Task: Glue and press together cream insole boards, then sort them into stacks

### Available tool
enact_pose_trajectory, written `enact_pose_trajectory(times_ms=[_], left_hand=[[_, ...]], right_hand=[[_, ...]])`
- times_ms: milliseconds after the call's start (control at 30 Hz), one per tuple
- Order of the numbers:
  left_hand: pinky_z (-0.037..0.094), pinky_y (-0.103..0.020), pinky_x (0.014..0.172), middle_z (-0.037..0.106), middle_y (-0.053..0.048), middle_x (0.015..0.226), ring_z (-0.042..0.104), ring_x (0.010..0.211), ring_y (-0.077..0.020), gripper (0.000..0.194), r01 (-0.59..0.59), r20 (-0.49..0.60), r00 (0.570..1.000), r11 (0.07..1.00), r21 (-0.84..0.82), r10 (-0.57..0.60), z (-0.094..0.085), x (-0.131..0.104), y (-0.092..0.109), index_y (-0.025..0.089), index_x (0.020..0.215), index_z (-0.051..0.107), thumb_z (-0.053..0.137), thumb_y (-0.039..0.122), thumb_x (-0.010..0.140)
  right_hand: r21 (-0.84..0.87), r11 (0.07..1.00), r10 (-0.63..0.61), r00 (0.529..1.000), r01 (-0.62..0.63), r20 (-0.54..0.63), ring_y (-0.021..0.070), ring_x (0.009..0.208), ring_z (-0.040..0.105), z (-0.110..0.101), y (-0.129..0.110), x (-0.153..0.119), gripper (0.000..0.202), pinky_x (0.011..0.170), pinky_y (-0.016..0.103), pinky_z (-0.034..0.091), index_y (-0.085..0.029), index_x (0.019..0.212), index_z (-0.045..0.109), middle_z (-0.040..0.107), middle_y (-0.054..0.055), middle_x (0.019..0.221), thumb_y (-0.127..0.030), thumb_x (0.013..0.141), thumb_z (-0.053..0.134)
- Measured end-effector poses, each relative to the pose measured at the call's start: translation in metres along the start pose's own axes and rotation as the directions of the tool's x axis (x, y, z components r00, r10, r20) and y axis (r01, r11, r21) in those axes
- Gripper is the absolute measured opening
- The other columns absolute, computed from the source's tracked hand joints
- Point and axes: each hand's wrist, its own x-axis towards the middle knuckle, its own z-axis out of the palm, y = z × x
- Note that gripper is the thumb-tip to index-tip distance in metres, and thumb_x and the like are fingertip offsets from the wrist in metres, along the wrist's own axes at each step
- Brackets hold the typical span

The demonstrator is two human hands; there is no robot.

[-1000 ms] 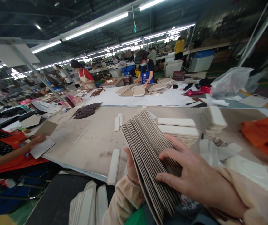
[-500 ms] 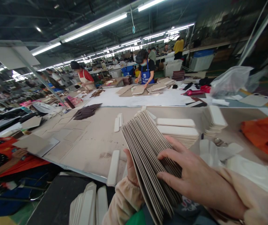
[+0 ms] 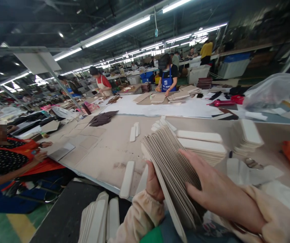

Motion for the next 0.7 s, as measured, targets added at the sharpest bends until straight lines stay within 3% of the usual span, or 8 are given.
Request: enact_pose_trajectory(times_ms=[133, 233, 400, 533, 600, 700], left_hand=[[0.030, -0.045, 0.110, 0.054, -0.016, 0.133, 0.044, 0.129, -0.0306, 0.084, 0.017, 0.091, 0.996, 0.997, -0.081, -0.010, -0.008, 0.001, -0.005, 0.009, 0.129, 0.053, 0.027, 0.074, 0.081], [0.030, -0.044, 0.110, 0.057, -0.017, 0.130, 0.046, 0.127, -0.0300, 0.085, 0.035, 0.097, 0.995, 0.992, -0.121, -0.023, -0.015, 0.004, -0.009, 0.007, 0.130, 0.052, 0.030, 0.073, 0.081], [0.034, -0.044, 0.107, 0.066, -0.017, 0.115, 0.058, 0.112, -0.0300, 0.067, -0.010, -0.031, 0.999, 0.984, -0.178, 0.004, -0.028, 0.007, -0.017, 0.005, 0.120, 0.060, 0.043, 0.060, 0.085], [0.038, -0.045, 0.104, 0.071, -0.014, 0.103, 0.063, 0.102, -0.0293, 0.063, 0.012, -0.118, 0.992, 0.973, -0.232, -0.040, -0.041, 0.007, -0.021, 0.006, 0.115, 0.063, 0.048, 0.058, 0.083], [0.039, -0.044, 0.104, 0.070, -0.014, 0.104, 0.062, 0.105, -0.0291, 0.062, 0.028, -0.113, 0.992, 0.969, -0.246, -0.057, -0.046, 0.005, -0.020, 0.007, 0.115, 0.062, 0.047, 0.058, 0.084], [0.041, -0.043, 0.103, 0.069, -0.014, 0.108, 0.061, 0.109, -0.0298, 0.060, 0.046, -0.138, 0.988, 0.976, -0.212, -0.076, -0.055, -0.001, -0.009, 0.007, 0.115, 0.062, 0.049, 0.057, 0.083]], right_hand=[[0.000, 1.000, 0.015, 0.996, -0.015, 0.086, 0.0325, 0.131, 0.041, 0.011, 0.013, 0.006, 0.082, 0.103, 0.053, 0.040, -0.024, 0.149, 0.018, 0.034, 0.014, 0.148, -0.036, 0.077, 0.057], [0.041, 0.999, 0.021, 0.996, -0.024, 0.084, 0.0317, 0.130, 0.042, 0.023, 0.022, 0.010, 0.088, 0.103, 0.051, 0.041, -0.020, 0.149, 0.016, 0.035, 0.015, 0.147, -0.041, 0.076, 0.059], [0.111, 0.992, 0.056, 0.997, -0.062, 0.058, 0.0293, 0.133, 0.038, 0.042, 0.039, 0.015, 0.084, 0.108, 0.048, 0.036, -0.017, 0.149, 0.019, 0.039, 0.014, 0.146, -0.034, 0.076, 0.058], [0.241, 0.952, 0.169, 0.980, -0.189, 0.101, 0.0330, 0.133, 0.038, 0.046, 0.055, 0.019, 0.085, 0.109, 0.049, 0.031, -0.020, 0.148, 0.025, 0.040, 0.014, 0.145, -0.038, 0.074, 0.063], [0.396, 0.881, 0.210, 0.964, -0.259, 0.163, 0.0328, 0.130, 0.042, 0.047, 0.062, 0.019, 0.079, 0.105, 0.044, 0.038, -0.022, 0.147, 0.027, 0.043, 0.014, 0.144, -0.043, 0.078, 0.060], [0.654, 0.639, 0.321, 0.913, -0.405, 0.252, 0.0299, 0.112, 0.060, 0.049, 0.069, 0.016, 0.065, 0.081, 0.034, 0.054, -0.025, 0.147, 0.028, 0.054, 0.012, 0.135, -0.049, 0.088, 0.043]])
